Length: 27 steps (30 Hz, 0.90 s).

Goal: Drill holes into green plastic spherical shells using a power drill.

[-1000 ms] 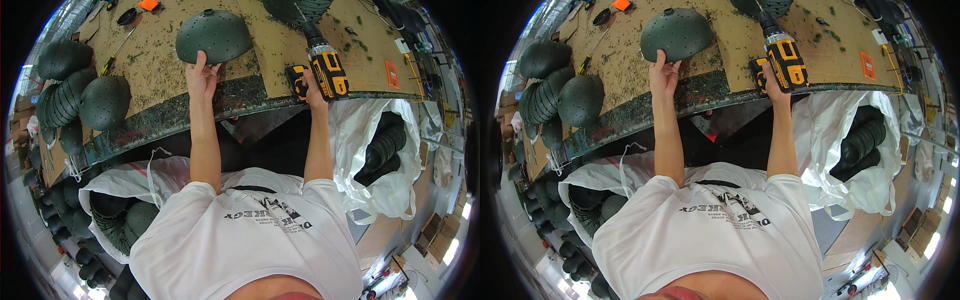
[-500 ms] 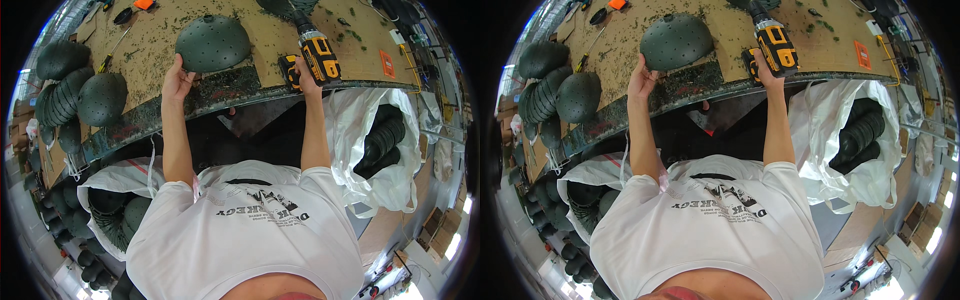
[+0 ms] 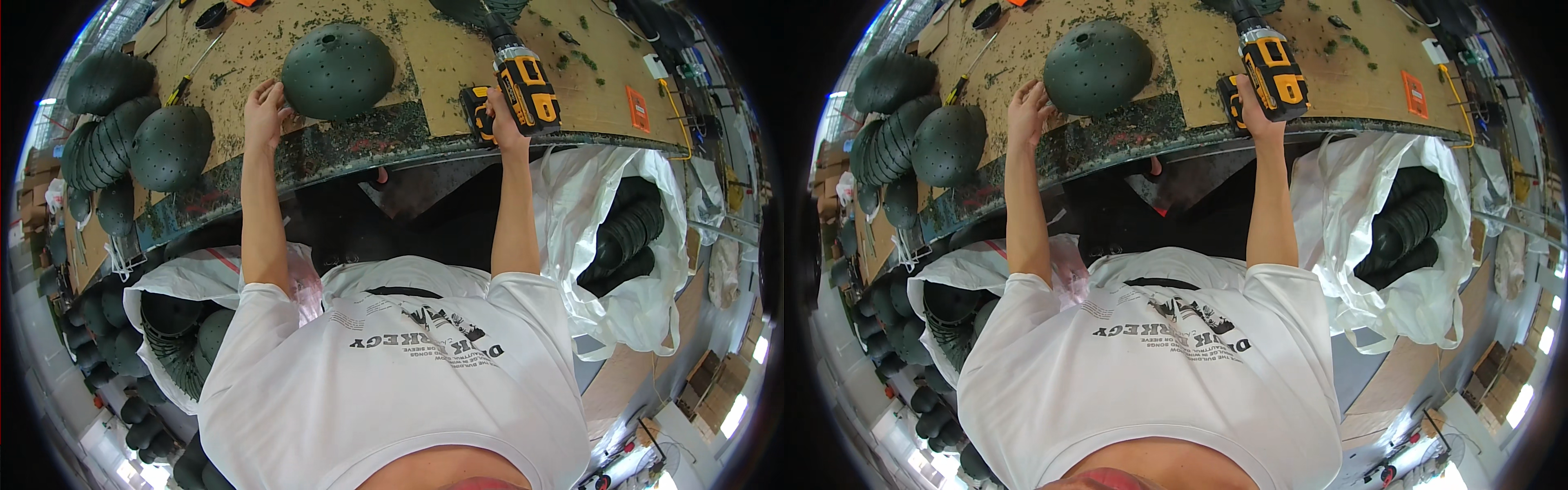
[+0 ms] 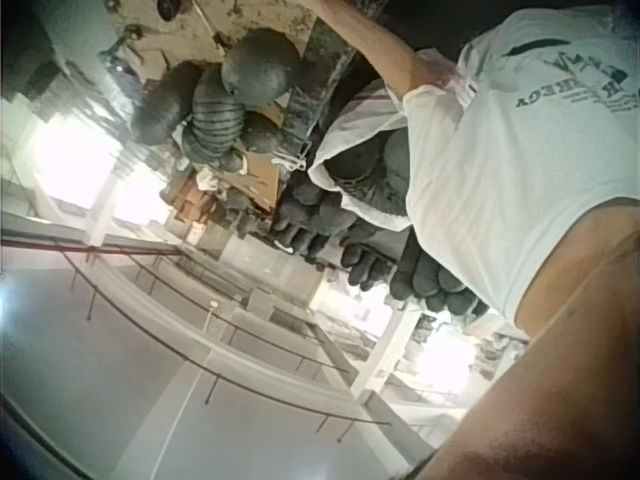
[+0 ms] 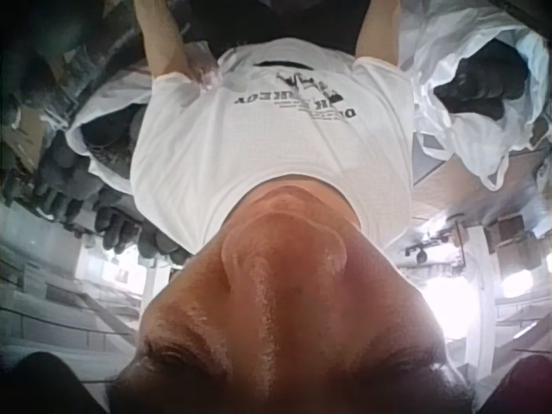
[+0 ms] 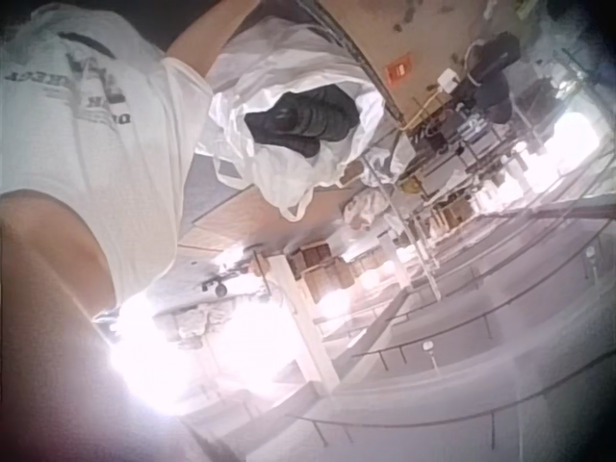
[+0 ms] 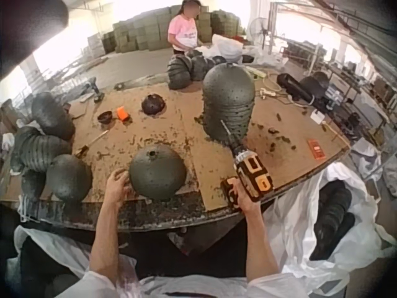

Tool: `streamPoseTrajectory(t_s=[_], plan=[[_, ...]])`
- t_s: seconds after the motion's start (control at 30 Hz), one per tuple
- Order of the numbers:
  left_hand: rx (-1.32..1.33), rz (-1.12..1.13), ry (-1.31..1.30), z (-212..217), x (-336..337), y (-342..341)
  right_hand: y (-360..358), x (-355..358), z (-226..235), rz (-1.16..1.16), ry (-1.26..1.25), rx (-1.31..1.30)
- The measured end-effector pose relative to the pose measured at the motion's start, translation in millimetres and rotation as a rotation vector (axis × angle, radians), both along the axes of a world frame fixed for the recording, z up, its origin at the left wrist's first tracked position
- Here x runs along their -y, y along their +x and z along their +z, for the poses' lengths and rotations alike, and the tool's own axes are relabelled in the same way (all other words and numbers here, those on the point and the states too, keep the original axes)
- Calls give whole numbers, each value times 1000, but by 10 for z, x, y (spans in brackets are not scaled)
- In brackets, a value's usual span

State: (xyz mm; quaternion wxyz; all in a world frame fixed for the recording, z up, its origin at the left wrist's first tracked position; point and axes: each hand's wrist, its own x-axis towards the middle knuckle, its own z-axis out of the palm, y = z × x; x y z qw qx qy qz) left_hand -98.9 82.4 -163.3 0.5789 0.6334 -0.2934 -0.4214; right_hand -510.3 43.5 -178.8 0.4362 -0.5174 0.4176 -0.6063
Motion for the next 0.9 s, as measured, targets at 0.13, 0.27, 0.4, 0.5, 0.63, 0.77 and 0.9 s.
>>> streamPoseTrajectory(t_s=[0.13, 0.27, 0.4, 0.5, 0.63, 0.77, 0.9], plan=[[115, -154, 61, 258, -53, -1, -34, -26, 12, 21, 19, -93], [500, -171, -118, 632, 15, -62, -33, -18, 52, 39, 14, -97], [819, -171, -547, 622, 470, -43, 18, 12, 79, 54, 15, -124], [980, -240, -284, 596, 730, -496, -89, -1, 85, 44, 19, -55], [1291, -233, -394, -40, 902, -444, -41, -135, 353, 45, 68, -183], [1216, -247, -330, -44, 932, -370, 103, -627, 697, 113, 149, -192], [1255, -153, -334, 72, 754, -506, 215, -1217, 619, 181, 405, -269]])
